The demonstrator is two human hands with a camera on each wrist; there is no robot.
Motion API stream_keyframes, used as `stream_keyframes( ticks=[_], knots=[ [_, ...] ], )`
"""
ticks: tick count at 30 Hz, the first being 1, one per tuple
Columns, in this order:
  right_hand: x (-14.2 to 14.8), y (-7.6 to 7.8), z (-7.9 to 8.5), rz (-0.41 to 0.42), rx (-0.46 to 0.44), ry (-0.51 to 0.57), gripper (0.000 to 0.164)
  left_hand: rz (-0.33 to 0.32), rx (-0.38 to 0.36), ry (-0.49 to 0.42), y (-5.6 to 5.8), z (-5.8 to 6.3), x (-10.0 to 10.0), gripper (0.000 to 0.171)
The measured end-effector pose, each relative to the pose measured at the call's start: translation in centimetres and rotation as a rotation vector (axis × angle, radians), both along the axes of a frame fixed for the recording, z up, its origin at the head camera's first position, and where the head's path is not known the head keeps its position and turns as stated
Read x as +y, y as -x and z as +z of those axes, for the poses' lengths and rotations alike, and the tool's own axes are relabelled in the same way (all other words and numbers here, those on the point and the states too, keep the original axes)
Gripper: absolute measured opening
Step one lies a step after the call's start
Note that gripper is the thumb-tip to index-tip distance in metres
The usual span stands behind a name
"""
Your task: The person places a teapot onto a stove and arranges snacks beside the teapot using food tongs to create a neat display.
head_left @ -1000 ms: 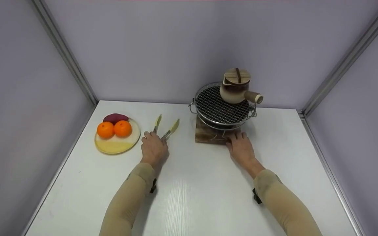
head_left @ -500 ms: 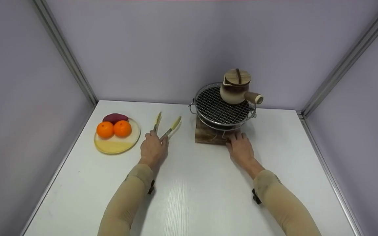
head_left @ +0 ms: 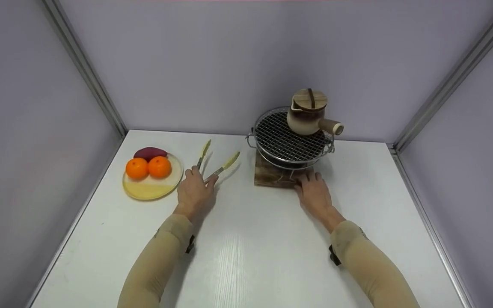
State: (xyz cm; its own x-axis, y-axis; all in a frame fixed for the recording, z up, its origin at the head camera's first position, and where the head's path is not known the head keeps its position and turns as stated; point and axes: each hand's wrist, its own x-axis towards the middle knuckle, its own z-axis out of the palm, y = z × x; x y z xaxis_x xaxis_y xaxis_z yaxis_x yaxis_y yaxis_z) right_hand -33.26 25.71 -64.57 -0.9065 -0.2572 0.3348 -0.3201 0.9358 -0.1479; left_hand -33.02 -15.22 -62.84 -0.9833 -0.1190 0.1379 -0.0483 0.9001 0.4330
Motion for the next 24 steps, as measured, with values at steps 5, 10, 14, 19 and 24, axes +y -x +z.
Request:
stream_keyframes(
  ticks=[5,10,14,19,24],
  knots=[
    [0.0,-0.1,0.1,-0.007,-0.014,-0.008,0.033,0.001,0.046,0.054,0.0,0.5,-0.5,0.081],
    [0.0,-0.2,0.1,-0.015,-0.038,-0.005,0.035,0.019,0.065,0.128,-0.1,0.6,-0.9,0.078],
    [-0.1,-0.2,0.2,-0.013,-0.045,0.006,0.035,0.022,0.065,0.13,-0.5,0.7,-1.4,0.079],
    [-0.2,-0.1,0.4,-0.018,-0.042,0.009,0.034,0.021,0.078,0.124,-0.8,1.0,-2.1,0.078],
    [-0.2,-0.2,0.5,-0.021,-0.051,0.006,0.035,0.031,0.078,0.107,-1.2,1.1,-3.0,0.079]
  ],
)
